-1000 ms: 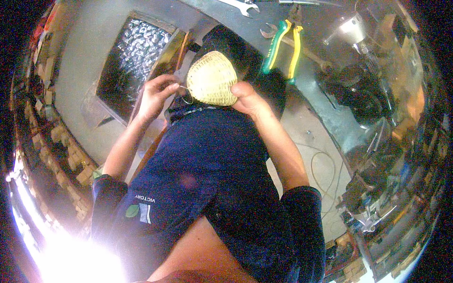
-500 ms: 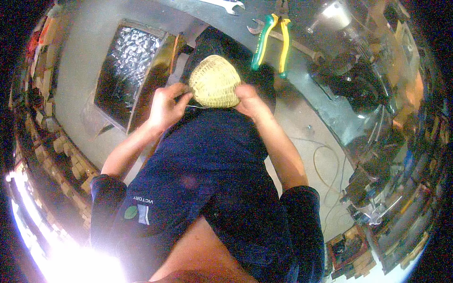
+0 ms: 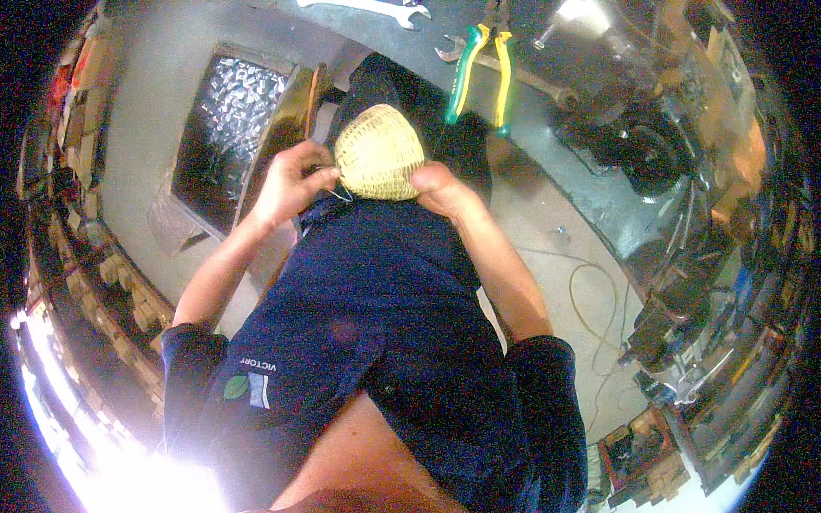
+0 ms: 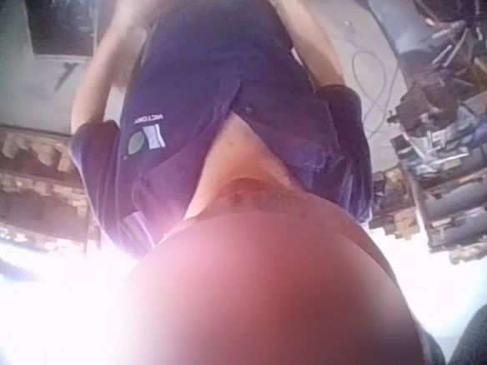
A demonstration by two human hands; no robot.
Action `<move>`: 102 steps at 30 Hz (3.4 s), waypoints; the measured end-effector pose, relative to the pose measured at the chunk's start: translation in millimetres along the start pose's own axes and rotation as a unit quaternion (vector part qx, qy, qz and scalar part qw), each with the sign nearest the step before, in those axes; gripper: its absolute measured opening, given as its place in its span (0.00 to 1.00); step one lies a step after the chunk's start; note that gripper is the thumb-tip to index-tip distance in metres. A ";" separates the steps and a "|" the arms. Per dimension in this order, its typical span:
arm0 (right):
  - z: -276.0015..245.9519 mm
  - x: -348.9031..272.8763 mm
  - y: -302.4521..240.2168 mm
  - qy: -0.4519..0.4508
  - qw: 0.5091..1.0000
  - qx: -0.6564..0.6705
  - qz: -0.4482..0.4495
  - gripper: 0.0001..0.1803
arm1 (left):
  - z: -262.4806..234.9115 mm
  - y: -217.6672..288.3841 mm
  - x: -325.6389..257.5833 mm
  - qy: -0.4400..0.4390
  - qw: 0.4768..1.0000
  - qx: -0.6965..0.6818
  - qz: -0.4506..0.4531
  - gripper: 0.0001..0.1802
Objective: The person weaves a small round basket using a thin strip of material and wire. They use pliers to cut and bend the wire, then wrap the strip around the basket's rim to secure it.
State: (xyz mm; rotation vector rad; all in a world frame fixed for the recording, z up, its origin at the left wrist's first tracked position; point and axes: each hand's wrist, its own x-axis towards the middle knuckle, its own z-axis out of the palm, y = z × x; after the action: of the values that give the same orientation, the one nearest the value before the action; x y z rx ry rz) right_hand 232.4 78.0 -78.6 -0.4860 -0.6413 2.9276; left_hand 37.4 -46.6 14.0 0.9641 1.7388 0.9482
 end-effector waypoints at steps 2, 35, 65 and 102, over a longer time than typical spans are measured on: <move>-1.2 -0.1 -2.4 -0.012 1.000 0.025 0.008 0.49 | -1.7 -3.4 -0.9 -0.016 1.000 -0.001 -0.001 0.06; 41.9 44.3 -7.3 -0.020 0.968 -0.246 0.030 0.22 | 16.4 24.7 29.5 0.107 0.930 0.327 0.132 0.38; 116.9 92.1 -14.7 -0.031 0.962 -0.208 -0.172 0.30 | -16.2 49.5 -5.5 0.236 0.841 0.469 0.129 0.52; 86.2 -28.8 -129.3 0.281 0.521 -0.741 -0.317 0.18 | -150.6 47.0 48.8 0.161 0.978 0.022 0.134 0.53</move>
State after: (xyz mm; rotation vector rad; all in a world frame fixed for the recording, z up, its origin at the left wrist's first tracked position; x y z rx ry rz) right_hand 235.5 156.7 58.4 -0.8784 -2.3114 0.7636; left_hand -108.1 -12.2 84.2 1.1435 1.9331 1.3044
